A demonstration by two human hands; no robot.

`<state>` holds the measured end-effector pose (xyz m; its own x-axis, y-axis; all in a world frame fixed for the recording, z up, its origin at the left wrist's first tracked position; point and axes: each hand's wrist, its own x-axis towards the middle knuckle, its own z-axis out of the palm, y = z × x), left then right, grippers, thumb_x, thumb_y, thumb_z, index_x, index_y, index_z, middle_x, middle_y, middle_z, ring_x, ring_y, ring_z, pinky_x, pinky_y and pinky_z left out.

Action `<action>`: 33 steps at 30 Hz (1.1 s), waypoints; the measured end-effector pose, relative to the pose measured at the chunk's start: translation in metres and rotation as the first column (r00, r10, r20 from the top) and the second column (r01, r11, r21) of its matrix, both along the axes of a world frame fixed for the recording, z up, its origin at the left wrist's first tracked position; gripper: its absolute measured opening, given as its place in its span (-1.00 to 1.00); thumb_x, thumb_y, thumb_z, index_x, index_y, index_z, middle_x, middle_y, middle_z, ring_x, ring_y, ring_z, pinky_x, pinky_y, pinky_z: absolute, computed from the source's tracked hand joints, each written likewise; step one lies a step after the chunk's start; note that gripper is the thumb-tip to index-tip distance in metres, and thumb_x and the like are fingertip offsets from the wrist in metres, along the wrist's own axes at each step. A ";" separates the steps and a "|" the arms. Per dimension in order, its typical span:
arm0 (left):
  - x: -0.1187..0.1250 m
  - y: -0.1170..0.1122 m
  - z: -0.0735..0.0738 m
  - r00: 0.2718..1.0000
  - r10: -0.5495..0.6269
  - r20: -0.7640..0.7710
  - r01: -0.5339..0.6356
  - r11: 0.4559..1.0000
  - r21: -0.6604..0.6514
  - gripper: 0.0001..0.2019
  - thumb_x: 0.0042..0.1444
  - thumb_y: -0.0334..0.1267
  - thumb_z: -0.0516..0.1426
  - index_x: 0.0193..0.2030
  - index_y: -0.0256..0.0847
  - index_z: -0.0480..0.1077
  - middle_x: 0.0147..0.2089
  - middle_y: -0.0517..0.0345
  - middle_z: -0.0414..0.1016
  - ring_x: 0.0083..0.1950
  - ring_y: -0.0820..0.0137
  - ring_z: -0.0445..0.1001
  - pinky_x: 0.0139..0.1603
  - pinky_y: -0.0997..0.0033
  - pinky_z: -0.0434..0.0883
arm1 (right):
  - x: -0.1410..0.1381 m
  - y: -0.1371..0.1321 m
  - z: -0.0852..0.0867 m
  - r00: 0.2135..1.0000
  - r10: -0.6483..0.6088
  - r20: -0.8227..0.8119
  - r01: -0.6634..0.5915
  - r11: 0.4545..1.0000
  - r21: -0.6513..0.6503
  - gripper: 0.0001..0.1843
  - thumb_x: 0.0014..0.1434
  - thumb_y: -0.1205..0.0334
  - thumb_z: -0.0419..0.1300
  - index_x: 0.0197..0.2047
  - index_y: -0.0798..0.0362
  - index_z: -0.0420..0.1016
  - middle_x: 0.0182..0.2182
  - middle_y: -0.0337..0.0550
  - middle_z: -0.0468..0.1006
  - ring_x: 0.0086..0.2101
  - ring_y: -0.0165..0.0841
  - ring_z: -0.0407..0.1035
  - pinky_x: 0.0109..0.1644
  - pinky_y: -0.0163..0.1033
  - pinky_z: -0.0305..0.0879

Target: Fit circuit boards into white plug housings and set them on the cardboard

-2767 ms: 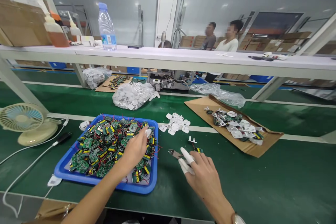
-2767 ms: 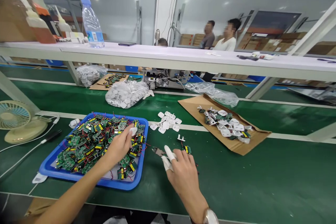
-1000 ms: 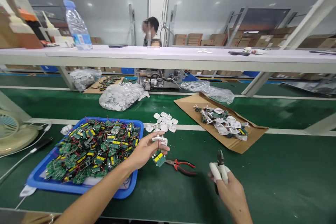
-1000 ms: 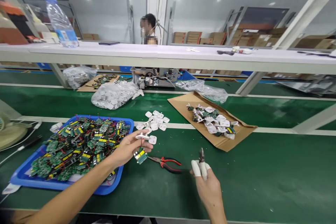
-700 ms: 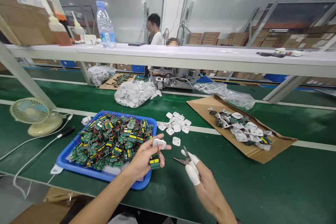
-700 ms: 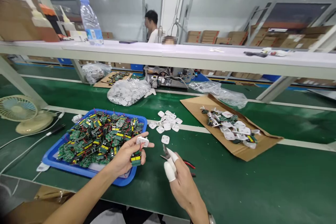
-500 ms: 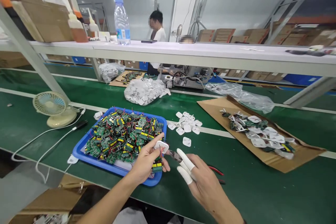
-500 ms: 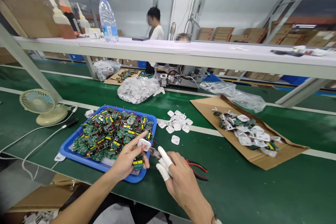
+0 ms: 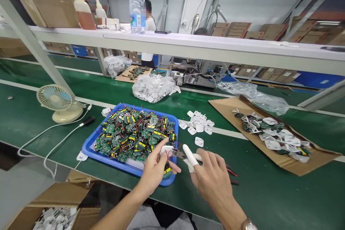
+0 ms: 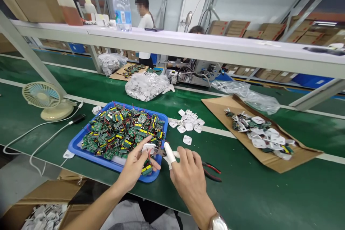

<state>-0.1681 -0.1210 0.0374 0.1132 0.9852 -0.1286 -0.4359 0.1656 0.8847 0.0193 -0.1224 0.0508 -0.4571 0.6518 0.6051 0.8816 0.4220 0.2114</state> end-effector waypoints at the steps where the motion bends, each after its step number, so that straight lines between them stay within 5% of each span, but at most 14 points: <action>1: 0.000 0.000 0.000 1.000 -0.005 0.010 0.005 1.000 -0.005 -0.34 0.19 0.12 0.24 0.29 -0.25 0.28 -0.38 0.14 0.56 -0.46 0.35 0.60 -0.37 0.40 0.50 | -0.001 0.000 -0.001 1.000 -0.001 0.009 0.001 1.000 0.004 -0.84 -0.01 0.46 0.22 -0.50 0.01 0.42 -0.15 0.03 0.47 -0.12 -0.16 0.27 0.01 -0.05 0.21; 8: -0.003 0.000 -0.002 1.000 -0.011 0.003 0.011 1.000 -0.013 -0.53 0.15 0.12 0.27 -0.03 -0.22 0.34 -0.30 0.11 0.51 -0.36 0.33 0.56 -0.46 0.42 0.49 | -0.002 -0.002 -0.002 0.999 0.033 0.032 -0.033 0.999 -0.008 -0.76 0.12 0.47 0.18 -0.53 0.02 0.39 -0.12 0.05 0.47 -0.12 -0.15 0.27 0.00 -0.01 0.21; 17: -0.016 0.001 -0.011 0.957 -0.203 -0.205 0.214 0.976 0.032 -0.51 0.36 0.01 0.06 0.28 -0.26 0.25 -0.48 0.23 0.51 -0.51 0.38 0.52 -0.34 0.39 0.43 | 0.012 0.011 0.002 0.990 0.133 0.056 -0.128 0.988 -0.089 -0.81 -0.06 0.52 0.18 -0.46 0.02 0.46 -0.22 -0.02 0.46 -0.23 -0.20 0.23 -0.16 -0.11 0.17; 24: -0.015 0.001 -0.015 0.927 -0.251 -0.279 0.268 0.963 0.024 -0.53 0.39 0.01 0.00 0.26 -0.27 0.29 -0.61 0.24 0.49 -0.58 0.35 0.48 -0.42 0.41 0.41 | 0.013 0.005 0.005 0.982 0.110 0.154 -0.102 0.993 -0.057 -0.81 0.08 0.46 0.15 -0.28 0.04 0.54 -0.28 -0.01 0.44 -0.31 -0.20 0.18 -0.23 -0.09 0.12; 29: -0.015 -0.001 -0.010 0.949 -0.284 -0.135 0.292 0.956 0.041 -0.54 0.33 0.07 0.10 0.14 -0.28 0.36 -0.65 0.30 0.42 -0.68 0.39 0.43 -0.59 0.50 0.31 | 0.017 0.002 -0.007 0.989 0.146 -0.033 -0.149 0.982 -0.116 -0.74 0.09 0.47 0.09 -0.55 0.03 0.45 -0.45 -0.08 0.42 -0.42 -0.30 0.17 -0.35 -0.19 0.13; 33: -0.016 0.000 -0.008 0.947 -0.318 0.038 0.317 0.948 0.036 -0.56 0.27 0.06 0.19 0.05 -0.29 0.41 -0.64 0.25 0.46 -0.77 0.46 0.33 -0.68 0.55 0.20 | 0.014 0.000 -0.008 0.911 0.113 -0.397 -0.250 0.917 -0.311 -0.54 0.35 0.18 -0.04 -0.40 0.09 0.62 -0.54 -0.22 0.46 -0.54 -0.41 0.19 -0.50 -0.31 0.21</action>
<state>-0.1842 -0.1213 0.0290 0.4257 0.9005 -0.0884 -0.4021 0.2758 0.8731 0.0338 -0.1227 0.0427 -0.3798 0.7772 0.5017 0.7671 0.5677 -0.2987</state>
